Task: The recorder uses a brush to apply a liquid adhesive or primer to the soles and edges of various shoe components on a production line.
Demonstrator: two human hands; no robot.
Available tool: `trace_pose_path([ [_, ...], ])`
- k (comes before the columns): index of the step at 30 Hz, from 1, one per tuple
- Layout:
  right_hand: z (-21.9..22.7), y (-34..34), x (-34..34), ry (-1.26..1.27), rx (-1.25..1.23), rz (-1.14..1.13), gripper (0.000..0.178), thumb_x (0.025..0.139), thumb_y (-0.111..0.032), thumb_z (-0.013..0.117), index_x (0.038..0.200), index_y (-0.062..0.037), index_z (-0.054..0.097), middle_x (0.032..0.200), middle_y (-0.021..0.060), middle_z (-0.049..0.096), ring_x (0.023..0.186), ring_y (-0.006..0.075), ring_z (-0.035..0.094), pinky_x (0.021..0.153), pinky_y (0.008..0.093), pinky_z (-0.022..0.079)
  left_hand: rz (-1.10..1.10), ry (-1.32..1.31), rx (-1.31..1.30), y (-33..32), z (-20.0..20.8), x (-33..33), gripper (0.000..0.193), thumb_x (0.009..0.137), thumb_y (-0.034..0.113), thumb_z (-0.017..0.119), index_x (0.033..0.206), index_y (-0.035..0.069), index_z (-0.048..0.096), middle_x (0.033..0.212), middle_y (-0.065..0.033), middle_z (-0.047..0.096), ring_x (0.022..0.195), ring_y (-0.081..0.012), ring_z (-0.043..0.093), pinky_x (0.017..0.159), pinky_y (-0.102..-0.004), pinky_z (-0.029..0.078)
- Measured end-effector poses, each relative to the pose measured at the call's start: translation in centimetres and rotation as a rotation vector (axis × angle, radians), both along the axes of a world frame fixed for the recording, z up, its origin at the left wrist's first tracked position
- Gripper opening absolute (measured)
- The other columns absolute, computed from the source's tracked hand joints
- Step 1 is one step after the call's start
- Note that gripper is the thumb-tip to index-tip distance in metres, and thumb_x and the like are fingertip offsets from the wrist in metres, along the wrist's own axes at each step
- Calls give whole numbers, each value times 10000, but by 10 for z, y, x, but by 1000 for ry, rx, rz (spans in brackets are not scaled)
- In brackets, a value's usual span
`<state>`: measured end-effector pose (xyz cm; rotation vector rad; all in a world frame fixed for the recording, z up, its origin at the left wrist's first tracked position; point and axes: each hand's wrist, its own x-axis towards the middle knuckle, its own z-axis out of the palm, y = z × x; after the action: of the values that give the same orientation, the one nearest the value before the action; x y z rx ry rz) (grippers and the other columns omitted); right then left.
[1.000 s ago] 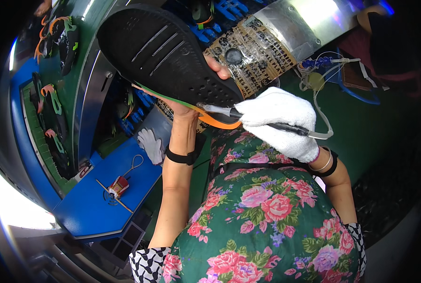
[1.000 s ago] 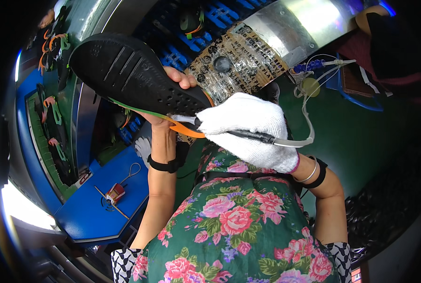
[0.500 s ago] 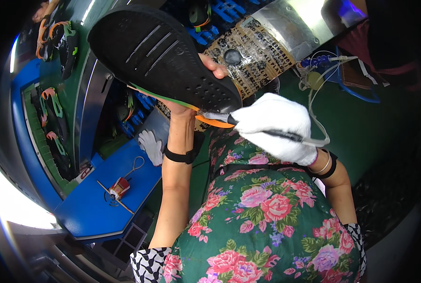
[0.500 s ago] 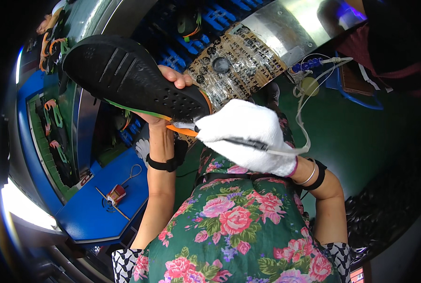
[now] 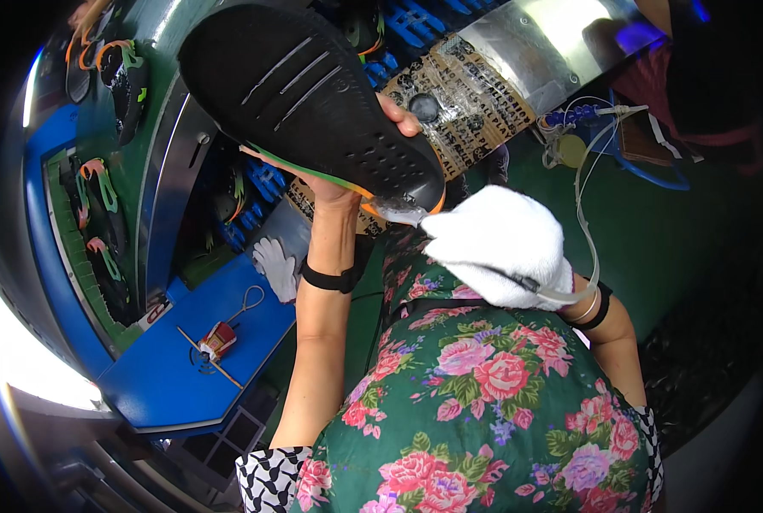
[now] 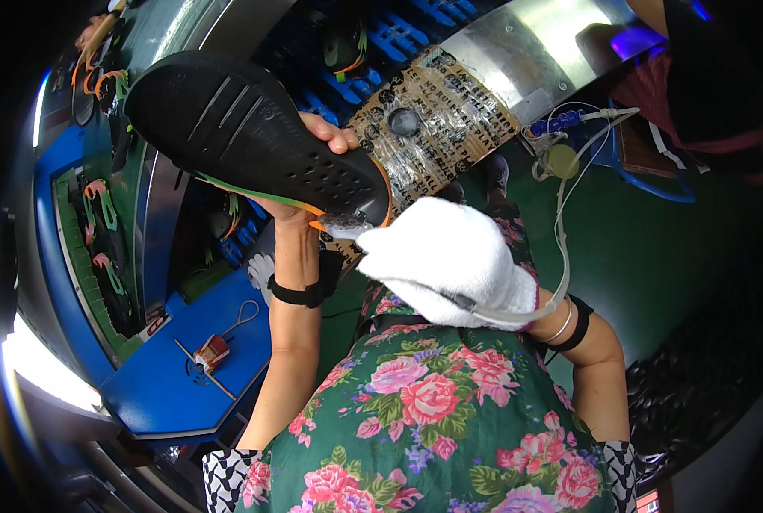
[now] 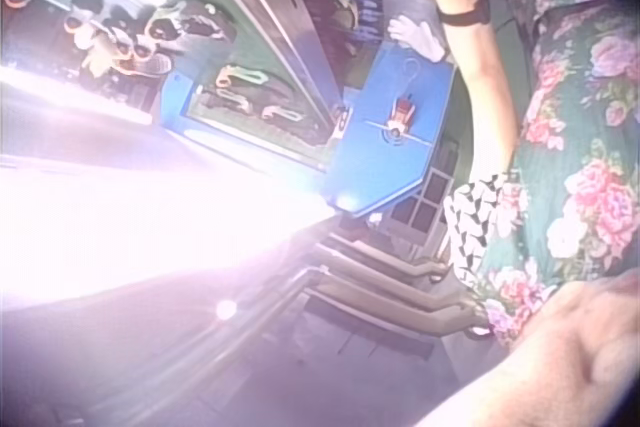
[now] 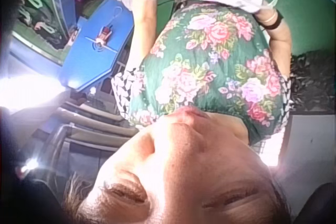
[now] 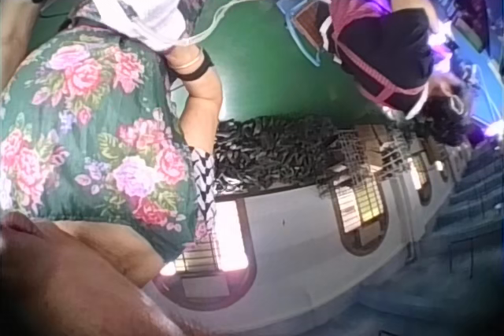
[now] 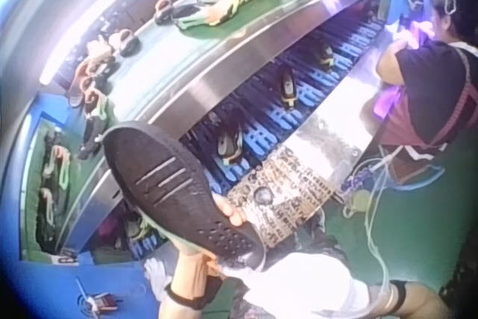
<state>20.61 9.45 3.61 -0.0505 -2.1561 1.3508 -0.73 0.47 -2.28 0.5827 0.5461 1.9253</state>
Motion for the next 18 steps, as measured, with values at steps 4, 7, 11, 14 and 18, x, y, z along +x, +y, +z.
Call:
trace_pose_path([
  [4,3,-9,-5,24,6,2,316,760,-39,814,1062,-122,776,1005,78,753,839,261,710,733,354,576,-9,-111,11,4,-3,1,1136,720,974,418,1183,-52,576,1078,-195,644,952,-302,644,897,-484,507],
  [7,14,-4,-10,61,-48,-16,298,766,-52,814,1054,-123,784,1019,83,762,850,250,714,733,352,575,-21,-116,44,8,-7,5,1159,713,986,392,1198,-52,568,1074,-196,643,937,-297,642,893,-471,507],
  [11,12,6,-1,-29,-27,-57,311,750,-32,806,1049,-115,786,1017,82,766,841,247,715,713,349,569,-8,-116,76,10,-6,3,1170,711,990,382,1204,-55,572,1068,-194,642,940,-293,642,897,-459,511],
  [14,5,1,2,-14,0,-51,308,752,-31,803,1048,-113,787,1013,80,764,832,250,711,711,347,568,-25,-101,58,10,-7,1,1171,706,992,383,1177,-61,584,1056,-193,639,941,-292,643,902,-462,516],
  [18,9,-3,-7,38,-45,-22,289,746,-23,810,1021,-109,788,998,79,759,817,247,702,703,339,566,-21,-113,35,11,-6,4,1174,698,997,384,1138,-69,598,1052,-189,639,951,-292,648,883,-459,511],
])
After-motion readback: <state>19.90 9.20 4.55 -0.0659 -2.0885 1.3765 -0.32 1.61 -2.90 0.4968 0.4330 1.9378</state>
